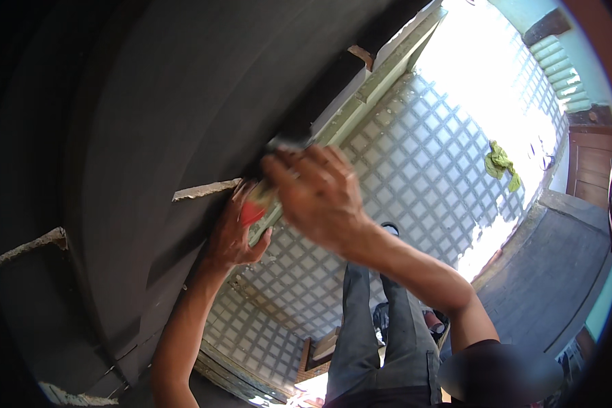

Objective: Painting a black door frame with a brush.

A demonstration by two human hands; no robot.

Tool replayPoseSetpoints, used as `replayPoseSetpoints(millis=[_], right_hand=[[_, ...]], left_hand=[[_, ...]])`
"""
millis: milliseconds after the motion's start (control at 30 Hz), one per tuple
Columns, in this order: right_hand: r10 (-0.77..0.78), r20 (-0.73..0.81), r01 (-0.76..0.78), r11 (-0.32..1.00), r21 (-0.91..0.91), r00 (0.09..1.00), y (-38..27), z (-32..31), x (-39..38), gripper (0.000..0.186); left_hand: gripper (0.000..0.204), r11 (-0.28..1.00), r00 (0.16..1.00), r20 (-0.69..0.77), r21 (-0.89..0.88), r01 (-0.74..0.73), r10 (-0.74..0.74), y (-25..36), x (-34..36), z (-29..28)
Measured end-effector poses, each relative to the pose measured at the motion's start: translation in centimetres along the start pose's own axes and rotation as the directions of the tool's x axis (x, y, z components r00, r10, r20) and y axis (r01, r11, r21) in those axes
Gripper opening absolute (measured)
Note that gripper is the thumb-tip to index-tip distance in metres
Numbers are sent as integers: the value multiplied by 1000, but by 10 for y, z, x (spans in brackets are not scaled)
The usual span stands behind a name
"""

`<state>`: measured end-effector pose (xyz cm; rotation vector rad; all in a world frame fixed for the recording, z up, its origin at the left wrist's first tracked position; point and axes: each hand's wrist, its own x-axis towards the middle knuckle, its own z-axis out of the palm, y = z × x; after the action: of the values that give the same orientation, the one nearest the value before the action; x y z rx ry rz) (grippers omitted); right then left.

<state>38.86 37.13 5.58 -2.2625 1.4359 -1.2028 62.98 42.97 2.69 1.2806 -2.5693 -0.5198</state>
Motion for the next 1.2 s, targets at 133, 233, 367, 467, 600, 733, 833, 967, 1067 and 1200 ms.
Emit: replayPoseSetpoints(millis=[133,233,367,467,600,733,833,967,1067,1200], right_hand=[[53,211,-120,941,318,976,-7,-20,10,32],[113,42,-119,973,197,993,32,-47,30,31],[92,-9,-92,995,-46,996,48,-30,26,34],[34,49,-40,991,126,998,-4,4,-6,33],[76,347,-232,871,433,935,-20,-21,3,34],[167,-96,-158,982,101,981,32,-44,30,35],[144,-102,-136,988,79,984,31,-22,20,35],[2,44,-10,985,174,999,-1,-1,-15,34],[108,159,-164,903,397,981,3,-18,-3,45],[202,-188,-193,979,64,961,60,-46,25,43]], left_hand=[[46,999,999,-8,-11,32,-32,-1,-7,-4],[48,991,994,32,83,-105,103,-12,-29,-9],[49,990,991,52,53,-128,125,-12,-30,-5],[49,991,990,96,76,-111,103,-12,-38,-14],[50,990,993,62,94,-110,104,-10,-37,-18],[50,997,994,76,21,-75,74,-14,-37,-9],[50,997,995,78,32,-67,64,-10,-37,-17],[49,999,987,160,31,-28,23,-9,-29,-13],[47,997,996,64,34,-71,68,-12,-39,-15],[46,997,996,63,32,-71,69,-11,-33,-9]])
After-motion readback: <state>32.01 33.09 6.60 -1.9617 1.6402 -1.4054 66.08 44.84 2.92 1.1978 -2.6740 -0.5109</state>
